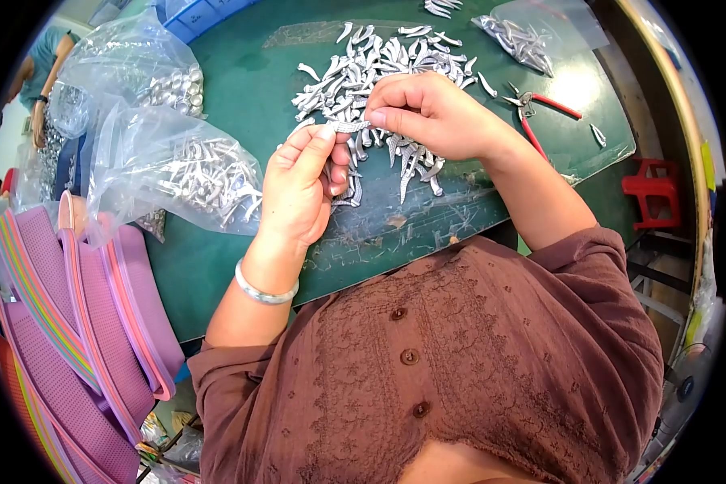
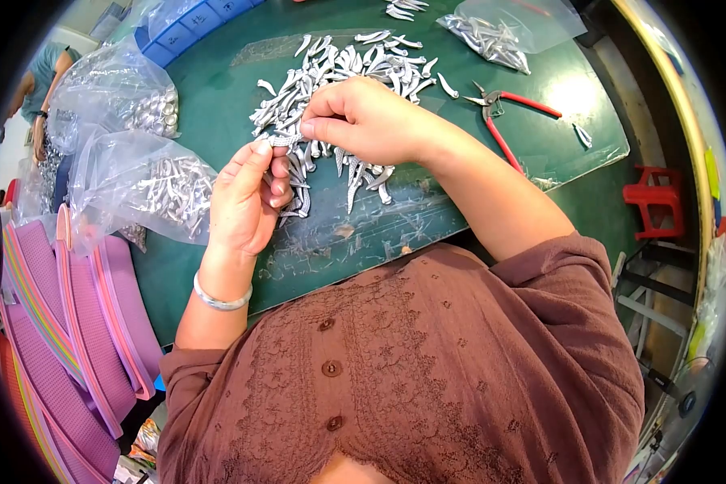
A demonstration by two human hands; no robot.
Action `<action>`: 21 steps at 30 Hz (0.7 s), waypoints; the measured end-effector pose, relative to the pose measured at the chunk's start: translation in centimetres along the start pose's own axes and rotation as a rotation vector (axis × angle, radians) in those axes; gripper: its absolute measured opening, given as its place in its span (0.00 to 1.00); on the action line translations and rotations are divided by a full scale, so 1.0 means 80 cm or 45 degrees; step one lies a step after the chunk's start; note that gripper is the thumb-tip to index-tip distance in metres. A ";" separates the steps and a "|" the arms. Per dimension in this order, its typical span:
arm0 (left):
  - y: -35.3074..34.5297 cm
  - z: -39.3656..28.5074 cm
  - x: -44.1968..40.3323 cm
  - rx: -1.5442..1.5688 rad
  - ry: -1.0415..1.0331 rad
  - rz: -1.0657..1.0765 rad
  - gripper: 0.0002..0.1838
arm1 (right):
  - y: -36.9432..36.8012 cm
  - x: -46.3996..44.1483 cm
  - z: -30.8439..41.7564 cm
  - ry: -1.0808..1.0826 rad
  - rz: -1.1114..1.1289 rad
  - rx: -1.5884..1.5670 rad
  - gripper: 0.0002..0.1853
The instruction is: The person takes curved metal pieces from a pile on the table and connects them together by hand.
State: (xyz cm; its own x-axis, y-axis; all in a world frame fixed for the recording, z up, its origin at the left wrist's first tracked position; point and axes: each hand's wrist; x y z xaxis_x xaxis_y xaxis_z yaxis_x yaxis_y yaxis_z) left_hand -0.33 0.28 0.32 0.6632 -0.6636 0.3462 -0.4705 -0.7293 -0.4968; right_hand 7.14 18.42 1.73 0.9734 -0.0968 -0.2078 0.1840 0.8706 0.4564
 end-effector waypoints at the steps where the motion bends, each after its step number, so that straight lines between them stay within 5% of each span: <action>1: 0.000 0.000 0.000 -0.003 0.001 0.000 0.08 | 0.000 0.000 -0.001 0.018 -0.002 0.002 0.08; 21: -0.004 -0.001 0.005 0.043 -0.080 0.011 0.09 | -0.011 0.001 0.006 0.283 -0.240 0.160 0.02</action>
Point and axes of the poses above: each hand's wrist, its own x-axis away from the middle knuckle, its own y-axis out of the back of the hand, z = x × y, and after that the axes turned 7 degrees about -z, right-handed
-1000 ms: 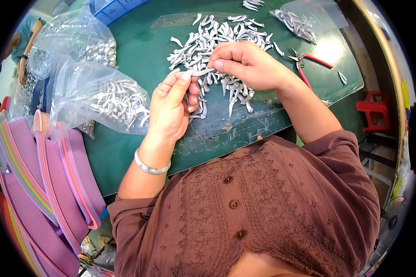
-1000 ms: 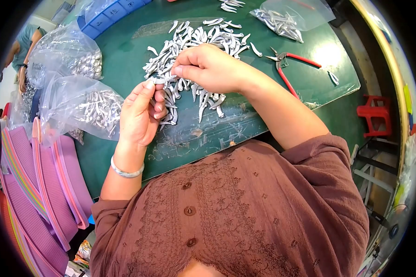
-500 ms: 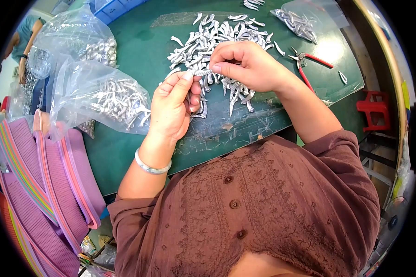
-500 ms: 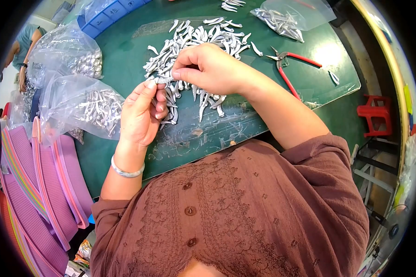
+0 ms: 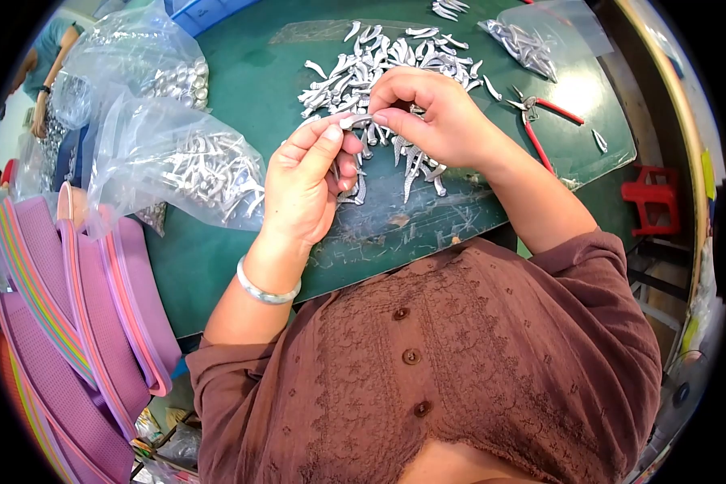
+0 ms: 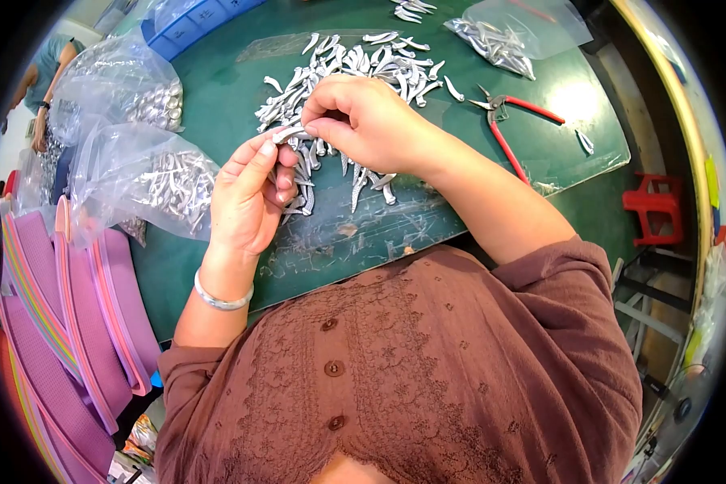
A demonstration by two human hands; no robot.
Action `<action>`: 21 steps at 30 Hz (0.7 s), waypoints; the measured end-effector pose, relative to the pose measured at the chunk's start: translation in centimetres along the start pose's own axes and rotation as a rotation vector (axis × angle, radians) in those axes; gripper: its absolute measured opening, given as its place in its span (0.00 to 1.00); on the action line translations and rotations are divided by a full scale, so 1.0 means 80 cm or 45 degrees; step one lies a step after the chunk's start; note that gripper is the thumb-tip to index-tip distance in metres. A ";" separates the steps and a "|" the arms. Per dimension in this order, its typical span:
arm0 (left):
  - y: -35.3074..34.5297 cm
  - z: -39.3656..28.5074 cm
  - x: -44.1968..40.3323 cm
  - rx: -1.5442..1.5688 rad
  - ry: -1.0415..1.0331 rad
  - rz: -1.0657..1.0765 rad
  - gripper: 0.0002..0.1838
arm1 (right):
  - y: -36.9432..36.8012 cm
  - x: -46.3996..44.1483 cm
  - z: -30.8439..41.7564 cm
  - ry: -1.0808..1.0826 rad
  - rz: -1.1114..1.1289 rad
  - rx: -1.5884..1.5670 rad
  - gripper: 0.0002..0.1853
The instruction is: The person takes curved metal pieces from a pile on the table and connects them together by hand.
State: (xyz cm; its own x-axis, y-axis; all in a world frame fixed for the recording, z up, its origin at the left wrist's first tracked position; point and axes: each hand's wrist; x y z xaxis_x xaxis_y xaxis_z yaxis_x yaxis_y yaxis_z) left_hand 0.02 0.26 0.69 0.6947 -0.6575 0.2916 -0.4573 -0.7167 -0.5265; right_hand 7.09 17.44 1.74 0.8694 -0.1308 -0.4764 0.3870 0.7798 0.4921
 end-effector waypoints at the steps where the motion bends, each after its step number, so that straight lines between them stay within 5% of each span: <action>1: 0.000 0.000 0.000 0.001 -0.001 0.001 0.09 | 0.000 0.000 0.000 0.000 -0.005 -0.008 0.02; 21: 0.006 0.001 -0.006 0.073 -0.060 -0.028 0.07 | -0.001 -0.001 -0.003 0.042 -0.005 -0.025 0.03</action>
Point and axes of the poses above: each hand's wrist, its own x-axis away from the middle knuckle, its own y-axis out of the back of the hand, z = x × y, and after that the axes turned 7 degrees about -z, right-handed
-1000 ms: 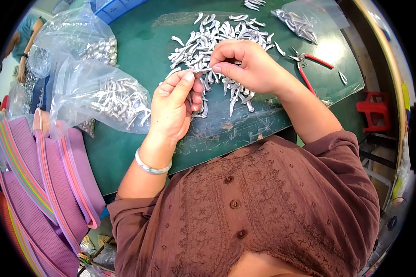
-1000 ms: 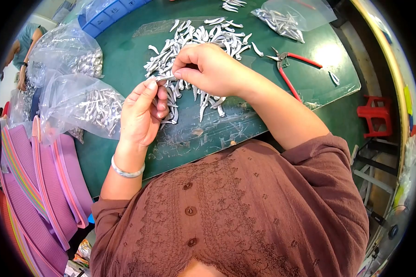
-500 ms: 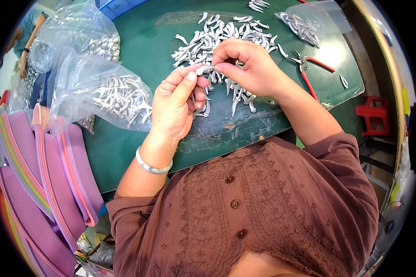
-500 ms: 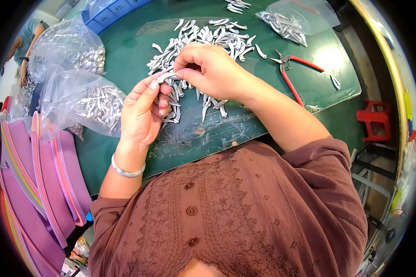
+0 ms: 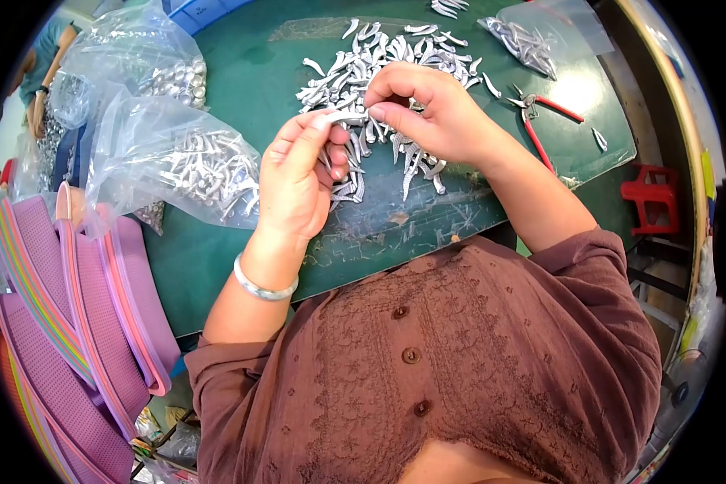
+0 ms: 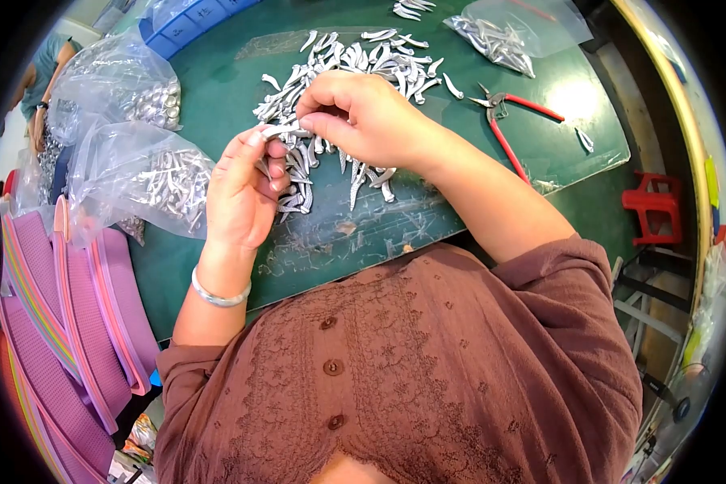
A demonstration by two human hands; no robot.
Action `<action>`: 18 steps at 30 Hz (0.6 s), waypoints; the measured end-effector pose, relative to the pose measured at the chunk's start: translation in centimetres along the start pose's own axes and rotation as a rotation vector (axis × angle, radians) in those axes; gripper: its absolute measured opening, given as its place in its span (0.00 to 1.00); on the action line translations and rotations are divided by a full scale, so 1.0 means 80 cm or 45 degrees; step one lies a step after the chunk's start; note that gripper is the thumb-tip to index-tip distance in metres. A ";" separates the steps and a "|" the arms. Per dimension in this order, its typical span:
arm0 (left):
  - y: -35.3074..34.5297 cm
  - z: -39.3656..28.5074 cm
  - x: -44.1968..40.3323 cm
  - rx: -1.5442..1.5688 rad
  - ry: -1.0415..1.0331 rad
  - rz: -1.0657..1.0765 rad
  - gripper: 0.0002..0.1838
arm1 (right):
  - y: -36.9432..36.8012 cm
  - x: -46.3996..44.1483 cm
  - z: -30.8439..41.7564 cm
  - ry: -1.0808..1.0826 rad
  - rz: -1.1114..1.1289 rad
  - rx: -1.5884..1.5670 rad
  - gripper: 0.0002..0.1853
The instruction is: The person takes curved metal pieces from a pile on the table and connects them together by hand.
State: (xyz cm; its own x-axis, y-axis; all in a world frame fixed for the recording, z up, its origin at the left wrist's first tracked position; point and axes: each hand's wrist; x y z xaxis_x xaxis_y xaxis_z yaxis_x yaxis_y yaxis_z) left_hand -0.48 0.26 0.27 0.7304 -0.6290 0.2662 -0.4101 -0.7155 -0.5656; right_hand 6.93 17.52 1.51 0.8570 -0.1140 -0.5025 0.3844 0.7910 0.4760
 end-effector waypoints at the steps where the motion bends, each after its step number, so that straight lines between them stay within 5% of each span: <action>1: 0.001 -0.001 -0.001 0.031 -0.012 -0.019 0.07 | 0.000 -0.001 -0.007 0.073 0.002 0.049 0.03; 8: 0.004 -0.005 -0.004 0.297 0.105 0.027 0.09 | -0.007 0.005 -0.014 0.217 0.195 0.669 0.09; 18: 0.011 -0.001 -0.007 0.136 0.151 0.049 0.07 | -0.008 0.004 -0.010 0.187 0.239 0.736 0.10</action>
Point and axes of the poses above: each hand's wrist, its own x-axis away from the middle knuckle, its own y-axis out of the back of the hand, z = x × y, and after that the axes turned 7 degrees about -z, right-handed
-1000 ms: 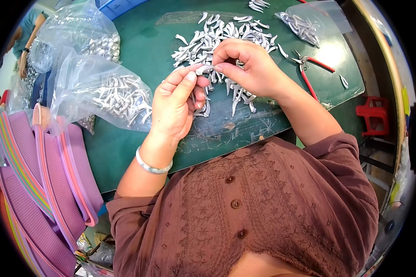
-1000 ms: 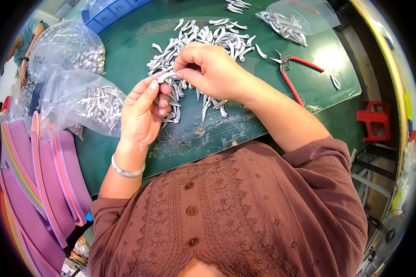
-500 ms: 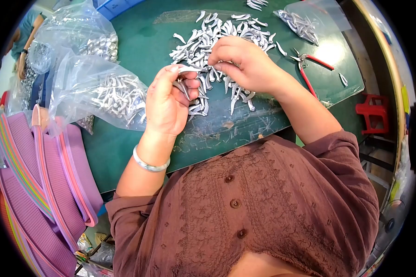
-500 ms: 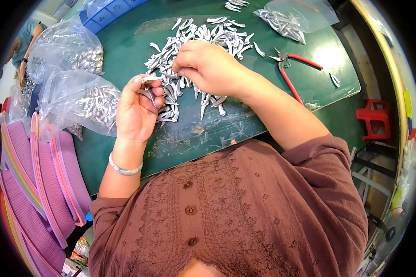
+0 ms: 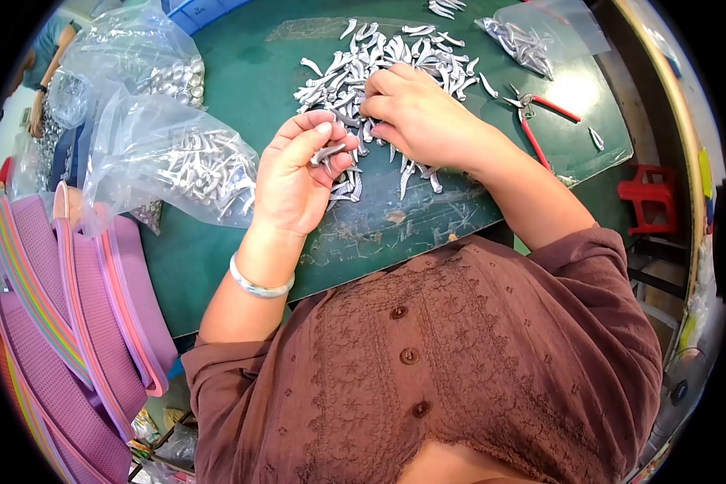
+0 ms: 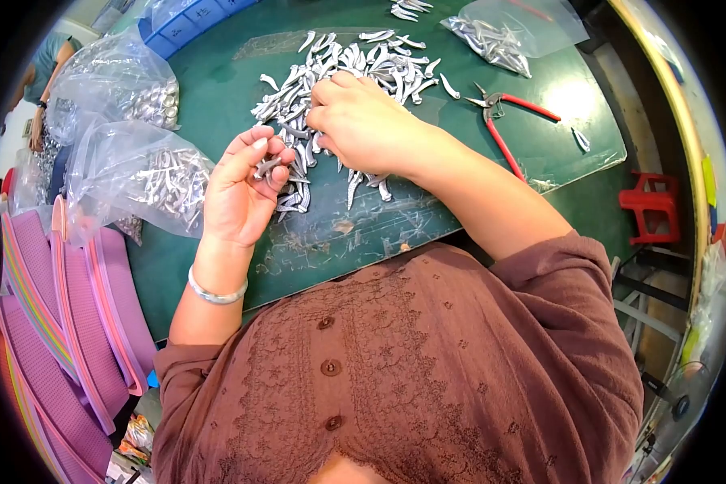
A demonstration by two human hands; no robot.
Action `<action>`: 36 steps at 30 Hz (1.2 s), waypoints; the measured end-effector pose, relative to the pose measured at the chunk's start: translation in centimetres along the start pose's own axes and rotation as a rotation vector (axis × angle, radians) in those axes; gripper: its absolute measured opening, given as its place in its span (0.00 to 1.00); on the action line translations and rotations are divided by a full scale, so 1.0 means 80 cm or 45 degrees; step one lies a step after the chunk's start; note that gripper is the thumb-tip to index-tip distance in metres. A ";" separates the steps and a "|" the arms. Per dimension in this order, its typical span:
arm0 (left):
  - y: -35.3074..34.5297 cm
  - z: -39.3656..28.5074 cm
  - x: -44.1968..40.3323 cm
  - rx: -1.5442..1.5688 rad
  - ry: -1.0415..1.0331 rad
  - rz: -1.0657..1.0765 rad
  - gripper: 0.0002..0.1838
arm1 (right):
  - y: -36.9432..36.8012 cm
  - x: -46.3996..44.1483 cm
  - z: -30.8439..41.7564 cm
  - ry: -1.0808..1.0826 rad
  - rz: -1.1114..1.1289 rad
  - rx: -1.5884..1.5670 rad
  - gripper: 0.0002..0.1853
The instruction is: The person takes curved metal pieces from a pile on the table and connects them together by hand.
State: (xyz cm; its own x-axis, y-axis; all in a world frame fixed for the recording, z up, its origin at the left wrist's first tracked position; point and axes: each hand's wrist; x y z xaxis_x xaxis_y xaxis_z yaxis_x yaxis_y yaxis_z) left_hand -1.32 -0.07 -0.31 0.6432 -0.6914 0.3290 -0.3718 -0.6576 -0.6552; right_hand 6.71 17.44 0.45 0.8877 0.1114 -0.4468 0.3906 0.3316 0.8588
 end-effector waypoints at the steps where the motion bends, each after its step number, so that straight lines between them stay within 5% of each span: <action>1: -0.003 0.000 0.001 -0.029 -0.012 -0.024 0.08 | 0.001 0.000 0.000 -0.004 0.001 -0.008 0.10; 8: -0.014 -0.003 0.007 -0.111 0.035 -0.111 0.08 | 0.004 -0.002 -0.003 -0.077 0.046 -0.135 0.07; 19: -0.016 -0.001 0.012 -0.330 0.141 -0.008 0.09 | 0.017 -0.005 -0.002 -0.619 -0.110 -1.555 0.03; 36: -0.014 -0.005 0.013 -0.095 0.104 0.123 0.08 | 0.012 -0.004 -0.005 -0.775 -0.084 -1.765 0.06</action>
State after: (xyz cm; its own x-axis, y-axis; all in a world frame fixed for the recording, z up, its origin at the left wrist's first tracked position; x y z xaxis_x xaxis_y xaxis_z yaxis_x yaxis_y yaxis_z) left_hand -0.50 -0.19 1.06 0.5463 -0.7727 0.3234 -0.4802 -0.6052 -0.6350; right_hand 6.68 18.08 1.29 0.9763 -0.2162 -0.0072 0.2093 0.9525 -0.2211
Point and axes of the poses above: each hand's wrist, its own x-axis away from the middle knuckle, its own y-axis out of the back of the hand, z = x × y, and after that the axes turned 7 degrees about -z, right-handed
